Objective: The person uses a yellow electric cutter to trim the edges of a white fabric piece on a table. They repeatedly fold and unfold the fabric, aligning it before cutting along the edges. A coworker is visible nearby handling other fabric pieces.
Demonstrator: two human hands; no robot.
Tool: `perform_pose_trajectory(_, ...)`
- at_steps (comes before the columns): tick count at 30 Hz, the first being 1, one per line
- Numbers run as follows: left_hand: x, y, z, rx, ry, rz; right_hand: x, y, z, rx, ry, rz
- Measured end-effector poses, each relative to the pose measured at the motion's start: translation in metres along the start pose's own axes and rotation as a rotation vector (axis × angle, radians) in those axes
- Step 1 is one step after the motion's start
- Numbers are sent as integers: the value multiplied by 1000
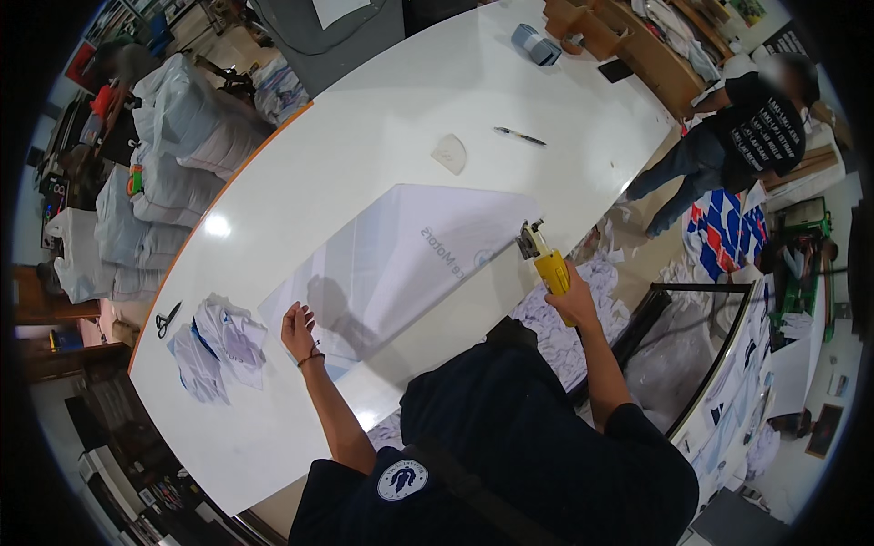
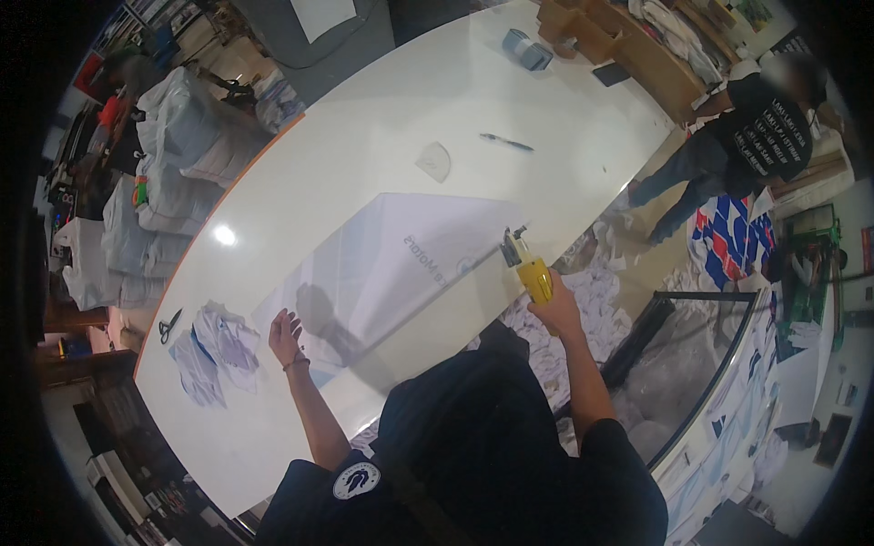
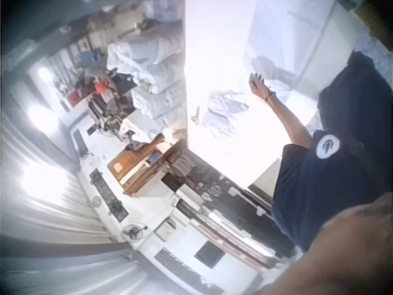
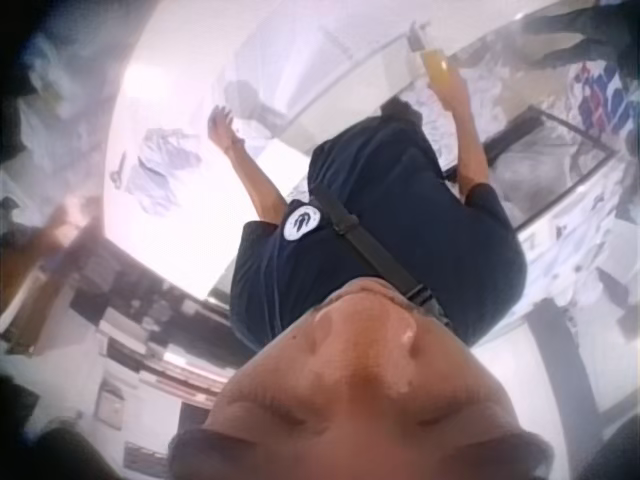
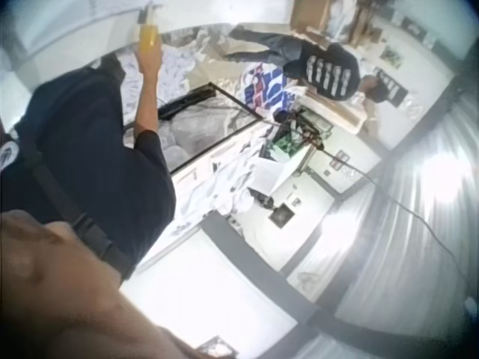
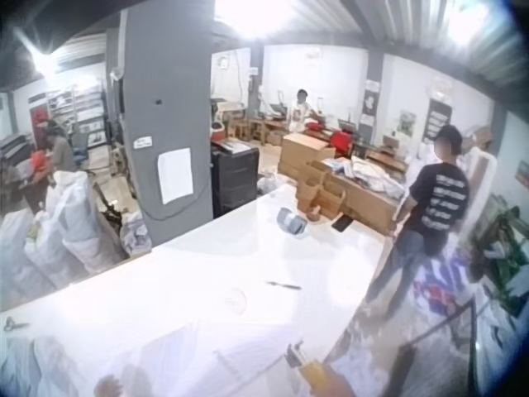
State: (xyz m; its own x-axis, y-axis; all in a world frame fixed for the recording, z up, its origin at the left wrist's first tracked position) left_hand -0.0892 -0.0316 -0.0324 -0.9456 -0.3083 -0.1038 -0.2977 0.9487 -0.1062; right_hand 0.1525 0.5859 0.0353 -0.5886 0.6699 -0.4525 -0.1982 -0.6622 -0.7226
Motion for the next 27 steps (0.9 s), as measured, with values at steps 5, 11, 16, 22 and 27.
perform_pose_trajectory(5,-8,10,10,-11,-17,31,8,-3,3,-34,11,17)
perform_pose_trajectory(11,-3,13,-4,35,23,46,11,3,13,-35,1,22)
perform_pose_trajectory(16,-5,16,-4,53,14,72,14,2,18,-34,-16,26)
perform_pose_trajectory(22,-9,28,2,98,-36,188,17,3,32,-12,-75,9)
perform_pose_trajectory(27,-12,34,-4,117,-24,234,23,8,38,27,-65,0)
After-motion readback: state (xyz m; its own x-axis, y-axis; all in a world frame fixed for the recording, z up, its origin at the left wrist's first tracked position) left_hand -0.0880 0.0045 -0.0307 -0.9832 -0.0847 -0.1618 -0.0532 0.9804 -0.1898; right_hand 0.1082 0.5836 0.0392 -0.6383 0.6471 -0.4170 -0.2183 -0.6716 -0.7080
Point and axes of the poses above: each hand's wrist, its own x-axis towards the middle knuckle, its own y-axis out of the palm, z = x × y, the point moved 10 cm from there along x, towards the middle knuckle, and after that the axes turned 13 degrees about y, right-handed, at the moved point
